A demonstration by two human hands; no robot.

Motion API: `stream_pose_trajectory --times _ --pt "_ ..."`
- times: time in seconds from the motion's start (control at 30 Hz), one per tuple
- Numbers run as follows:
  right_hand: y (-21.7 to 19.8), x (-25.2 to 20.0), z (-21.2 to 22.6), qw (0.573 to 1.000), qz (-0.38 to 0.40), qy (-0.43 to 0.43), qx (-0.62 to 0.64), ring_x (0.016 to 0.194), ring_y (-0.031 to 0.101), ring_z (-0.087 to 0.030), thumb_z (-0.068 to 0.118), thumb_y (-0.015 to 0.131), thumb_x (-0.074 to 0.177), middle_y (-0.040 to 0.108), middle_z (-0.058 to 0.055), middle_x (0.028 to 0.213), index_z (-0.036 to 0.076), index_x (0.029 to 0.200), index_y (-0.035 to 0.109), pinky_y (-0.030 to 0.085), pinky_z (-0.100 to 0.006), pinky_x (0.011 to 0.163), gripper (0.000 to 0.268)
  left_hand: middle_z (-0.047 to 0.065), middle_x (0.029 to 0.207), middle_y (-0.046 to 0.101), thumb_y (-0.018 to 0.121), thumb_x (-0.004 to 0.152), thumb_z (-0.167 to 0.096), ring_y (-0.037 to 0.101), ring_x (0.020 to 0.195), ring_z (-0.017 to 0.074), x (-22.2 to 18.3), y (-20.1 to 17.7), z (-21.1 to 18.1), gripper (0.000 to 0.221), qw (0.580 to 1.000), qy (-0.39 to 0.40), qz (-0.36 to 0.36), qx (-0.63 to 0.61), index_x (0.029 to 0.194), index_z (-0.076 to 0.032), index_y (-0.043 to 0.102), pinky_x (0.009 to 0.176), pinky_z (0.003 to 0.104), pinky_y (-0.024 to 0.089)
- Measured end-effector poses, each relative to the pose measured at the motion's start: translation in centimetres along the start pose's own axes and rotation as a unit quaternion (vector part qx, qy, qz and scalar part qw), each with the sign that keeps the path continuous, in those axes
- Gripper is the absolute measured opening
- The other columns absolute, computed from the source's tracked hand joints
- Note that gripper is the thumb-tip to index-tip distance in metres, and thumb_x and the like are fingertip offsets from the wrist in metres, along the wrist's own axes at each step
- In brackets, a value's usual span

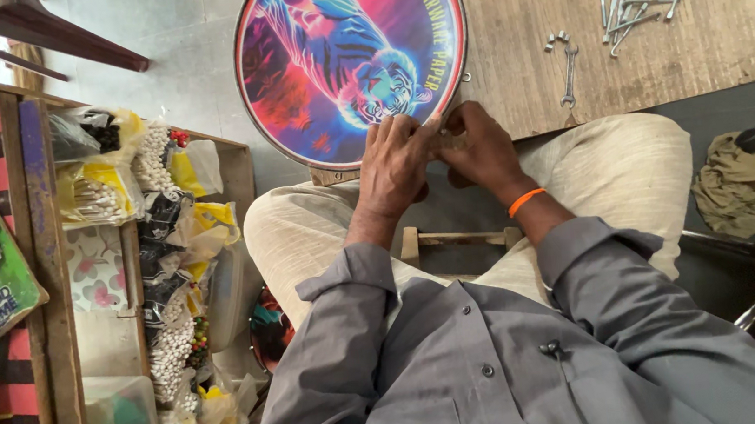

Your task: The person assembles a drum by placing a printed head onto the frame, inserting tension rods through the rim, and tightening them with a wrench. They handle the drum shell and pick up metal rods from the wooden surface.

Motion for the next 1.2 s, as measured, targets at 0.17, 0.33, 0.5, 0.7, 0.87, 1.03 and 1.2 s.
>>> stream_pose_trajectory --times 0.17,0.33,0.5,0.7,0.87,1.03,1.2 --pt "0.6 0.1 -0.6 0.999 0.004 -0.041 -0.003 0.094 0.073 -0.029 0.023 0.077 0.088 0.074 -0.011 0.102 0.006 0.105 0.066 0.058 -0.040 0.083 0.026 0.004 0.097 0.056 0.068 0.092 -0.008 0.058 0.094 0.0246 0.1 -0.2 -0.1 0.035 1.000 0.001 -0.003 -0.001 0.126 -0.013 0.068 0.084 0.040 0.044" --pt "-0.1 0.0 0.4 0.999 0.029 -0.039 0.018 0.092 0.072 -0.031 0.025 0.079 0.084 0.073 -0.012 0.098 0.004 0.106 0.064 0.056 -0.041 0.079 0.034 0.004 0.097 0.056 0.067 0.089 -0.007 0.058 0.094 0.0253 0.1 -0.2 -0.2 0.036 1.000 0.012 -0.001 0.008 0.125 -0.011 0.069 0.084 0.040 0.044" --pt "0.1 0.2 0.0 1.000 0.005 0.029 -0.002 0.088 0.071 -0.032 0.023 0.082 0.083 0.072 -0.013 0.095 0.003 0.100 0.063 0.055 -0.043 0.076 0.033 0.004 0.098 0.056 0.067 0.090 -0.007 0.058 0.096 0.0251 0.1 0.0 0.0 0.034 1.000 0.010 -0.014 -0.006 0.124 -0.012 0.069 0.085 0.040 0.044" --pt "-0.3 0.1 0.8 0.996 0.028 -0.067 0.051 0.093 0.073 -0.029 0.018 0.075 0.087 0.074 -0.010 0.100 0.005 0.105 0.065 0.057 -0.040 0.080 0.024 0.004 0.098 0.056 0.066 0.090 -0.005 0.058 0.095 0.0244 0.0 0.4 0.1 0.038 1.000 0.004 0.003 0.012 0.128 -0.012 0.068 0.086 0.039 0.045" --pt "-0.1 0.2 0.7 1.000 0.003 -0.013 -0.022 0.087 0.069 -0.034 0.021 0.085 0.076 0.071 -0.015 0.093 0.001 0.098 0.062 0.053 -0.043 0.073 0.038 0.005 0.099 0.055 0.067 0.090 -0.007 0.058 0.097 0.0255 0.0 0.0 0.0 0.039 1.000 0.011 -0.011 -0.010 0.129 -0.011 0.067 0.087 0.040 0.044" --pt "-0.1 0.5 0.4 0.997 0.031 -0.057 0.033 0.093 0.073 -0.029 0.017 0.077 0.088 0.074 -0.011 0.098 0.006 0.103 0.065 0.057 -0.040 0.081 0.022 0.005 0.098 0.055 0.068 0.093 -0.006 0.057 0.096 0.0255 0.1 0.2 0.1 0.037 1.000 -0.001 0.003 -0.012 0.129 -0.013 0.067 0.086 0.040 0.045" --pt "-0.9 -0.1 2.1 0.995 0.011 -0.095 -0.016 0.087 0.071 -0.033 0.017 0.082 0.079 0.072 -0.013 0.093 0.003 0.101 0.065 0.055 -0.041 0.077 0.031 0.006 0.099 0.056 0.068 0.088 -0.008 0.058 0.097 0.0267 0.0 -0.1 0.0 0.039 1.000 0.004 -0.003 -0.030 0.128 -0.011 0.066 0.087 0.041 0.044"
Point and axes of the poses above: each hand's wrist, its own x-axis towards the middle knuckle, its own y-axis out of the palm, z = x × y, the point moved 9 cm from there along x, towards the middle knuckle
